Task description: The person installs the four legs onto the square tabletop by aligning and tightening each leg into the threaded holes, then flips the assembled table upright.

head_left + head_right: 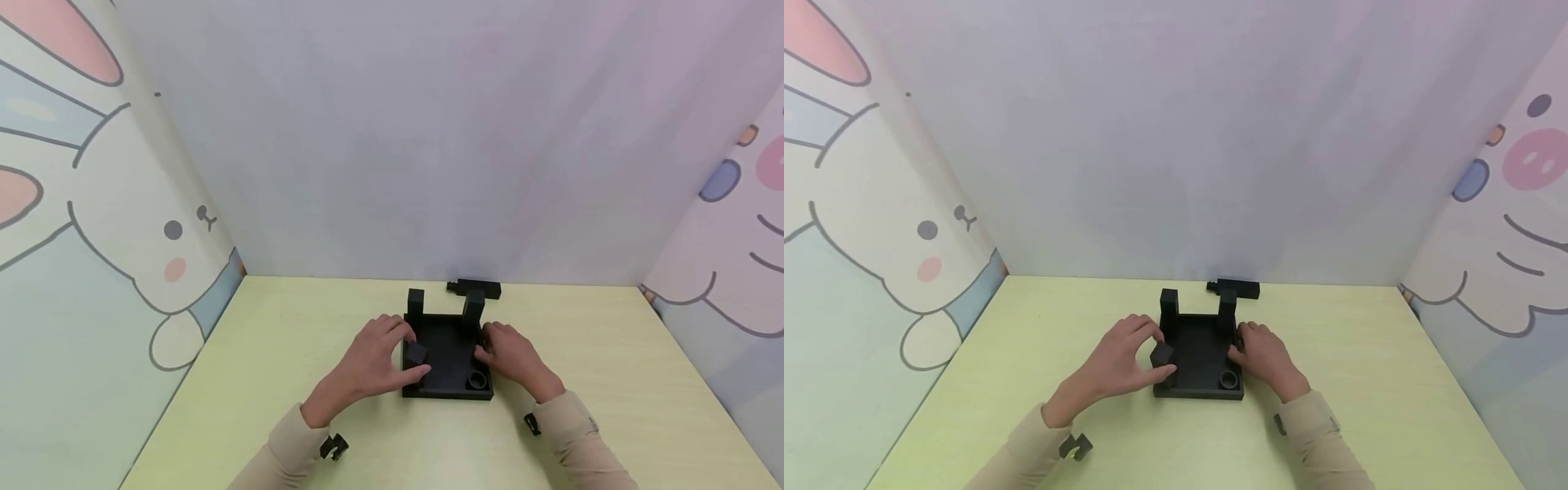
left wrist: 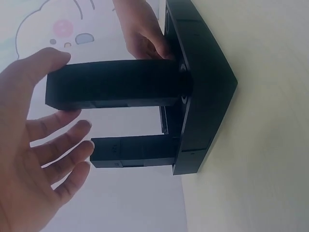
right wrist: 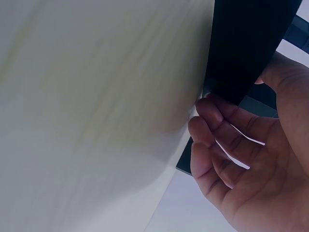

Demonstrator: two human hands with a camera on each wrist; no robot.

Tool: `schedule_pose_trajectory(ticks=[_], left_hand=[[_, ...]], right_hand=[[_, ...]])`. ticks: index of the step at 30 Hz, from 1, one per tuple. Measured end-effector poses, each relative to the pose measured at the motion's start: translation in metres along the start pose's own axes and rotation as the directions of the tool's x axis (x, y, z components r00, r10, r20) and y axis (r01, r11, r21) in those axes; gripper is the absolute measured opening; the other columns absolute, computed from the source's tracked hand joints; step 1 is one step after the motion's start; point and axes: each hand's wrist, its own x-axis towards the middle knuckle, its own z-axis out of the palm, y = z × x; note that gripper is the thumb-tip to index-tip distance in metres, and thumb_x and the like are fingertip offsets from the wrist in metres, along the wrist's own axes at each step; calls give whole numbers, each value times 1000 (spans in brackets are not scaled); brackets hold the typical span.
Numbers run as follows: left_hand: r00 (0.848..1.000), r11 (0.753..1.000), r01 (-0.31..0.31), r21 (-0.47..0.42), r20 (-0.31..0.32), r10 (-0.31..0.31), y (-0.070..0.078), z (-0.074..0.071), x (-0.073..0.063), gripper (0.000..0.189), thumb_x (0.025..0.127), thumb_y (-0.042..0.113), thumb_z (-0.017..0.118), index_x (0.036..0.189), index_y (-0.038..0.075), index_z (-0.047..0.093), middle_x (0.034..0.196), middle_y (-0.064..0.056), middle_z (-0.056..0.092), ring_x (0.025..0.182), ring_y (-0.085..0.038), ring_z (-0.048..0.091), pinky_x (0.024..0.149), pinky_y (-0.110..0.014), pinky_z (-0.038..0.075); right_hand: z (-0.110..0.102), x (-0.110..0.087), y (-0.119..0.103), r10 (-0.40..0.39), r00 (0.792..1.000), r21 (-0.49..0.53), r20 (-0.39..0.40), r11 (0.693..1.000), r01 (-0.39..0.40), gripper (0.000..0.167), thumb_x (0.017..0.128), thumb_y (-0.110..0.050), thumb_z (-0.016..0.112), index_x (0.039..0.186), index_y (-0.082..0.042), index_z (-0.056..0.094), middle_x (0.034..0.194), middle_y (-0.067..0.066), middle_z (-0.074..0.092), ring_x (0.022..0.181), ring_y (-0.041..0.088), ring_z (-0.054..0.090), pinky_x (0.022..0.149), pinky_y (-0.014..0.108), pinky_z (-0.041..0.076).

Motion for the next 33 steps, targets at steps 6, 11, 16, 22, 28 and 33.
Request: schedule_pose_trajectory(ticks=[6, 11, 16, 22, 28, 33], left_hand=[[999, 996, -29, -80, 36, 32, -3, 0, 1, 26, 87, 33, 73, 111, 21, 69, 108, 8, 65, 97, -13, 60, 87, -31, 51], [996, 989, -11, -146, 90, 25, -4, 0, 1, 37, 85, 16, 66, 121, 23, 71, 113, 9, 64, 99, -9, 55, 86, -30, 49], [989, 989, -9, -147, 142, 30, -5, 2, -1, 49, 85, 15, 64, 131, 30, 67, 121, 9, 63, 107, -8, 54, 90, -31, 48], [995, 995, -38, -94, 83, 46, -4, 3, 0, 45, 93, 49, 68, 132, 29, 66, 123, 8, 64, 108, -10, 57, 94, -35, 49], [1000, 1000, -11, 8, -11, 11, -4, 2, 1, 45, 88, 57, 72, 118, 23, 67, 114, 6, 66, 106, -14, 59, 94, -37, 50], [999, 999, -1, 53, -34, 3, -5, 1, 1, 40, 86, 54, 75, 107, 22, 64, 107, 6, 66, 102, -13, 59, 92, -36, 50]], right_hand=[[-1, 0, 1, -1, 1000, -8, 0, 1000, 1, 20, 91, -24, 69, 89, -8, 57, 77, 0, 51, 69, 14, 43, 60, 29, 36], [0, 2, 1, 10, 1000, -7, 5, 1000, -10, 21, 92, -24, 69, 89, -9, 56, 77, 1, 50, 69, 15, 42, 60, 29, 35], [-1, 2, 2, 16, 1000, -7, 12, 1000, -16, 19, 92, -23, 68, 89, -9, 56, 78, 1, 50, 69, 15, 42, 60, 30, 36], [1, 2, 2, 18, 1000, -4, 11, 1000, -18, 20, 92, -24, 69, 89, -9, 56, 78, 1, 50, 70, 14, 43, 60, 29, 36], [3, 3, 3, 10, 1000, 2, 8, 1000, -10, 21, 91, -25, 69, 88, -9, 55, 77, 1, 50, 69, 14, 42, 60, 29, 35], [3, 3, 4, 8, 1000, 1, 5, 1000, -8, 21, 91, -25, 69, 88, -10, 55, 77, 0, 50, 69, 14, 42, 60, 29, 35]])
